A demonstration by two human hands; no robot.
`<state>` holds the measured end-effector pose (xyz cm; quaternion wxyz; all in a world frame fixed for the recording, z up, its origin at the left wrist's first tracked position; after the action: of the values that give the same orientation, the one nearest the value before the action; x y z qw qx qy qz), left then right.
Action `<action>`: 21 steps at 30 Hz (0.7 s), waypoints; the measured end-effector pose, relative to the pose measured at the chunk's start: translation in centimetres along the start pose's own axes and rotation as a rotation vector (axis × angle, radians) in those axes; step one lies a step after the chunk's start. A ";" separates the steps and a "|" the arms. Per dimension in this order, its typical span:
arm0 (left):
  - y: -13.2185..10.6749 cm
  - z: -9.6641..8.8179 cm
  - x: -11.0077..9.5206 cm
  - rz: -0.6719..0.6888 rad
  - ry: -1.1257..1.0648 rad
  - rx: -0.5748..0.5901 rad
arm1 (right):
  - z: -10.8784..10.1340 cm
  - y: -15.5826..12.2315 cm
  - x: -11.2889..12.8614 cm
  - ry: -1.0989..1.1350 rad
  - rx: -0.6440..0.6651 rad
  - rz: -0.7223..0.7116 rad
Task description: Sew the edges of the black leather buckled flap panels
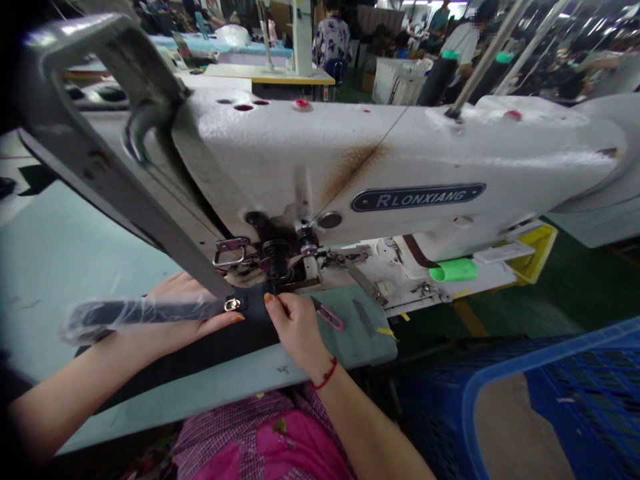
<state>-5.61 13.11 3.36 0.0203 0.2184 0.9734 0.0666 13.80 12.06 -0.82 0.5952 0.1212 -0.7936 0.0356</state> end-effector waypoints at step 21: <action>-4.6 4.6 -1.3 -0.347 -0.632 -0.213 | -0.6 -1.3 -1.7 0.540 0.012 0.248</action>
<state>-6.05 8.97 -1.78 0.3532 0.0567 0.9292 0.0925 15.07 11.19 -2.41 0.7751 0.0128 -0.6152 0.1435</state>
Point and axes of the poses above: each hand's wrist, its own y-axis towards the middle knuckle, its own z-axis out of the palm, x = y × z, the point moved 4 cm from there along y, towards the middle knuckle, and after that the axes turned 6 degrees about -z, right-handed, at the moved point
